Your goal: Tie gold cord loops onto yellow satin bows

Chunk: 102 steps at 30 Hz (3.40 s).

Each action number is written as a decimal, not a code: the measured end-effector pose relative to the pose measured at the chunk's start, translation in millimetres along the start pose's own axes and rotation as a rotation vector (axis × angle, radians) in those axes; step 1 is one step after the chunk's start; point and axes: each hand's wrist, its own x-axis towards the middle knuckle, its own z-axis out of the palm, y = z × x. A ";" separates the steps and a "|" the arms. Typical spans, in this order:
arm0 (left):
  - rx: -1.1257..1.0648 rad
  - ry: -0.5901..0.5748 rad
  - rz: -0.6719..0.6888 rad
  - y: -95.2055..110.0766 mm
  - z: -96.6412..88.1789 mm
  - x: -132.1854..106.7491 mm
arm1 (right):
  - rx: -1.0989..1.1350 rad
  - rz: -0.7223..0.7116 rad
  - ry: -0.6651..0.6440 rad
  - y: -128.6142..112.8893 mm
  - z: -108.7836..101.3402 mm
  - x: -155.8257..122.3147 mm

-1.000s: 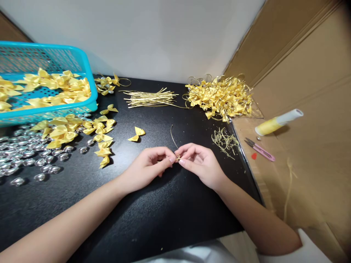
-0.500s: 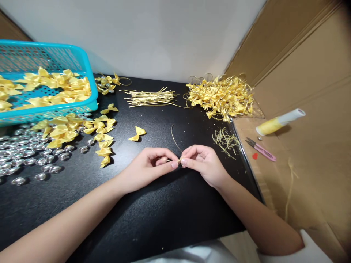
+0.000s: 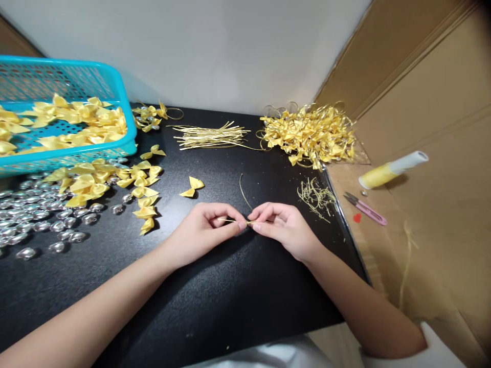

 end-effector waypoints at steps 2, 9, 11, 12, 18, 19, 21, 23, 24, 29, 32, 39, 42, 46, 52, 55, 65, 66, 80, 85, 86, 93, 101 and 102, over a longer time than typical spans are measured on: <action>-0.002 0.010 0.048 0.8 0.0 -0.5 | 0.010 0.002 -0.034 1.2 0.0 -0.6; -0.011 -0.064 0.059 5.6 -2.2 -2.3 | 0.048 0.021 -0.056 4.2 1.7 -2.1; 0.013 -0.067 0.057 4.6 -1.7 -1.9 | 0.053 0.032 -0.051 4.7 2.7 -2.0; 0.022 -0.061 0.055 3.7 -1.2 -1.6 | 0.055 0.034 -0.043 4.9 3.1 -2.0; 0.041 0.045 0.045 -2.3 2.8 0.3 | 0.054 0.032 -0.013 5.9 3.7 -3.2; 0.044 0.059 0.051 -2.9 3.1 0.5 | 0.050 0.021 -0.015 6.1 3.6 -3.5; 0.052 0.073 0.083 -3.1 3.1 0.6 | 0.039 -0.002 -0.021 6.2 3.3 -3.9; 0.063 0.074 0.143 -1.9 2.1 0.3 | 0.016 -0.019 -0.028 6.1 3.1 -4.2; 0.066 0.067 0.168 -0.9 1.4 0.0 | 0.003 -0.025 -0.029 6.0 3.1 -4.3; 0.063 -0.050 0.075 2.4 -0.8 -1.7 | -0.079 -0.057 -0.001 5.8 4.7 -4.9; 0.071 -0.031 0.066 2.4 0.9 -1.3 | -0.132 -0.068 0.019 6.2 6.4 -5.2; 0.083 -0.018 0.084 0.8 5.4 0.9 | -0.172 -0.079 0.050 5.3 7.6 -5.6; 0.115 0.016 0.073 -0.1 5.6 0.0 | -0.176 -0.078 0.048 4.8 7.3 -5.2; 0.130 0.054 0.056 -0.2 5.4 -0.9 | -0.188 -0.081 0.041 4.0 7.3 -5.6; 0.099 0.056 0.042 -1.4 5.4 -0.3 | -0.286 -0.157 0.009 2.4 6.0 -7.2; 0.077 0.067 0.043 -2.4 3.8 0.0 | -0.367 -0.256 -0.004 1.1 4.0 -8.4; 0.121 0.138 0.150 -2.8 5.0 -0.2 | -0.225 -0.210 0.058 3.7 15.4 -13.3; 0.152 0.153 0.177 -2.7 5.9 -1.0 | -0.215 -0.206 0.089 5.7 17.6 -13.5; 0.771 0.390 0.688 -15.0 12.9 -5.5 | -0.147 -0.148 0.326 7.8 19.6 -13.5; 0.746 0.380 0.640 -11.9 13.1 -6.3 | -0.222 -0.238 0.333 7.4 18.1 -14.9; 0.744 0.380 0.630 -11.7 13.0 -6.6 | -0.230 -0.260 0.329 7.2 17.9 -15.2; 0.766 0.388 0.691 -14.3 12.1 -6.2 | -0.182 -0.276 0.167 8.1 20.2 -13.9; 0.808 0.387 0.770 -14.0 12.7 -5.2 | -0.200 -0.322 0.246 12.2 19.3 -11.8; 0.813 0.391 0.774 -14.3 13.0 -5.0 | -0.212 -0.340 0.244 12.5 19.1 -11.7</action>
